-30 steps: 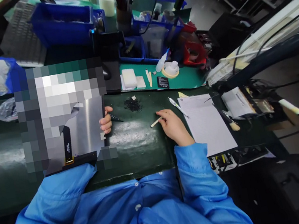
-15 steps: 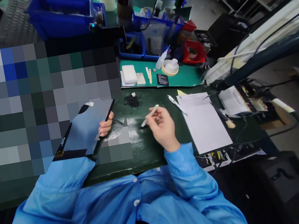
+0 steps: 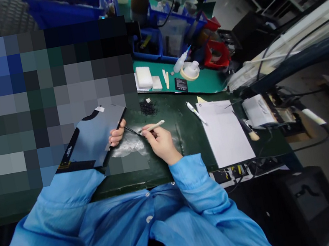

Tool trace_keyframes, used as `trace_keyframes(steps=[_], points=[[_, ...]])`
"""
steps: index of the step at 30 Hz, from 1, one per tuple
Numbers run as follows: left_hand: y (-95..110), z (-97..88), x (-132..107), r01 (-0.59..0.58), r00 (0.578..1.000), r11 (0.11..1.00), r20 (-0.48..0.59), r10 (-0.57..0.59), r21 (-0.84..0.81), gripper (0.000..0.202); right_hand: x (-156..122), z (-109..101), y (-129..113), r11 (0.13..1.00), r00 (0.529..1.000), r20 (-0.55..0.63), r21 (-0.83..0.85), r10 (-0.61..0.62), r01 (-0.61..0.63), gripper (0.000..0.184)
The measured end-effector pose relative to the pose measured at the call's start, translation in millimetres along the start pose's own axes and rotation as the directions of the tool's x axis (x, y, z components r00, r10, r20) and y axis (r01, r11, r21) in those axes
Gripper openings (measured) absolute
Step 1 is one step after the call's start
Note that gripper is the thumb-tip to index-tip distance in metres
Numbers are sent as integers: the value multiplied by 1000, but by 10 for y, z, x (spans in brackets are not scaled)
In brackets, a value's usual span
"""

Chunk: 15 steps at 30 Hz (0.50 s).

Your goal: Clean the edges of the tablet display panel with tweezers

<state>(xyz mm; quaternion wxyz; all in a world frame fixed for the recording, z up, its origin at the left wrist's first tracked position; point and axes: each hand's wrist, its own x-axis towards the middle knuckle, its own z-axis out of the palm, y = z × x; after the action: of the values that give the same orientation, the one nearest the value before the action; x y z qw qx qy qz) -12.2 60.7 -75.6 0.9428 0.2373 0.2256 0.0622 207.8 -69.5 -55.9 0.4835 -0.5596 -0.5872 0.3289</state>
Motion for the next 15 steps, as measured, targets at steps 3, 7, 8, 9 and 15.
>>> trace_keyframes(steps=[3,7,8,9,15], points=[[26,89,-62,10,997,1000,-74,-8,23,54,-13,-4,32,1000,1000,-16,4,-9,9,30],[38,123,-85,3,997,998,-81,2,65,59,-10,-28,55,1000,999,-35,-1,-12,12,31],[41,127,-84,6,997,997,-78,0,75,60,-7,-31,56,1000,999,-33,-2,-13,13,30],[44,133,-85,7,997,997,-77,-1,82,61,-4,-32,56,1000,999,-29,-4,-13,13,30],[31,180,-134,1,999,1000,-48,-2,-19,62,3,-26,51,1000,1000,-13,-3,-23,23,26]])
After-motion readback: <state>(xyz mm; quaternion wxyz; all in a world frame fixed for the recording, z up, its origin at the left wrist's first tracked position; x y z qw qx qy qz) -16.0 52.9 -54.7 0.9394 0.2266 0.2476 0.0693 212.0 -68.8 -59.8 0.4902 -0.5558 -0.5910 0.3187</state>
